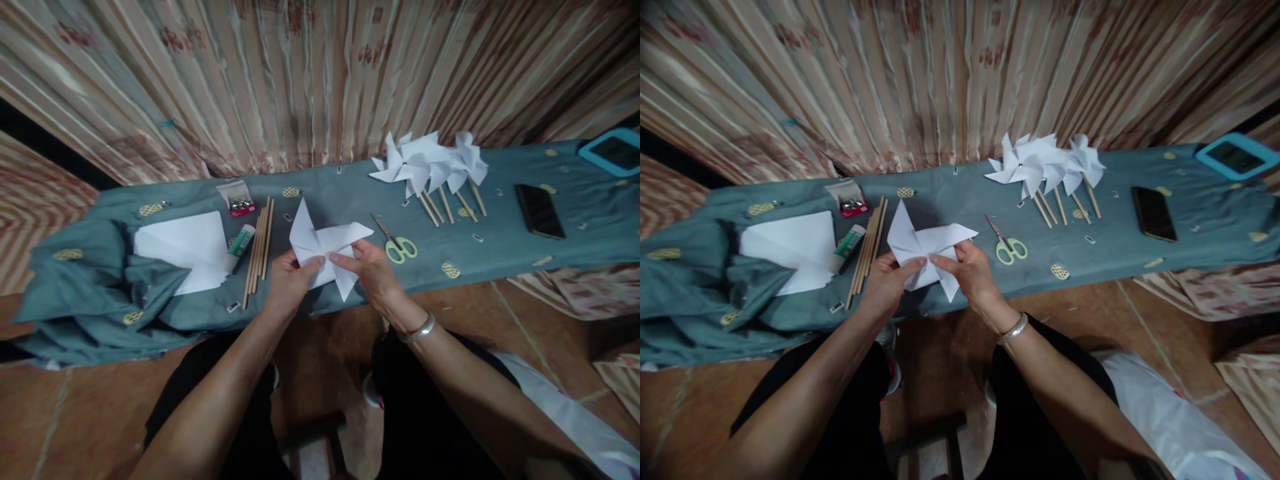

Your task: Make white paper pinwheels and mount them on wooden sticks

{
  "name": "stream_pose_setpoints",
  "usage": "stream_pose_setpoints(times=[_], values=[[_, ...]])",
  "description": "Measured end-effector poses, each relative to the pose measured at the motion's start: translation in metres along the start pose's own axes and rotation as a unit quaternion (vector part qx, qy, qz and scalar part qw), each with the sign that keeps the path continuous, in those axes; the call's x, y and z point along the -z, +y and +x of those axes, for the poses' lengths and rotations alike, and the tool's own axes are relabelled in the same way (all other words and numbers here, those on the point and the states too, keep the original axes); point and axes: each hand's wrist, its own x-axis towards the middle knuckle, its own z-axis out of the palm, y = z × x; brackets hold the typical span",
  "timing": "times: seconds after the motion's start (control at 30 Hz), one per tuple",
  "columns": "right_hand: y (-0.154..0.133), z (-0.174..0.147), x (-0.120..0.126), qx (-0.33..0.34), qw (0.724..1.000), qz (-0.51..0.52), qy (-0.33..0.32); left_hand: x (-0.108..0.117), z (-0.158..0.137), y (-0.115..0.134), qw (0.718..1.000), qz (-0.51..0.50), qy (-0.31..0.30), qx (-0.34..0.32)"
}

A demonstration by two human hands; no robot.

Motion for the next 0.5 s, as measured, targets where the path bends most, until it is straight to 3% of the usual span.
stream_pose_setpoints(times=[0.5], values=[[-0.0011,-0.0011,-0.0007,-0.004,1.000,-0.018,-0.002,-0.0022,-0.0015,-0.0014,1.000,-0.012,-0.001,0.007]])
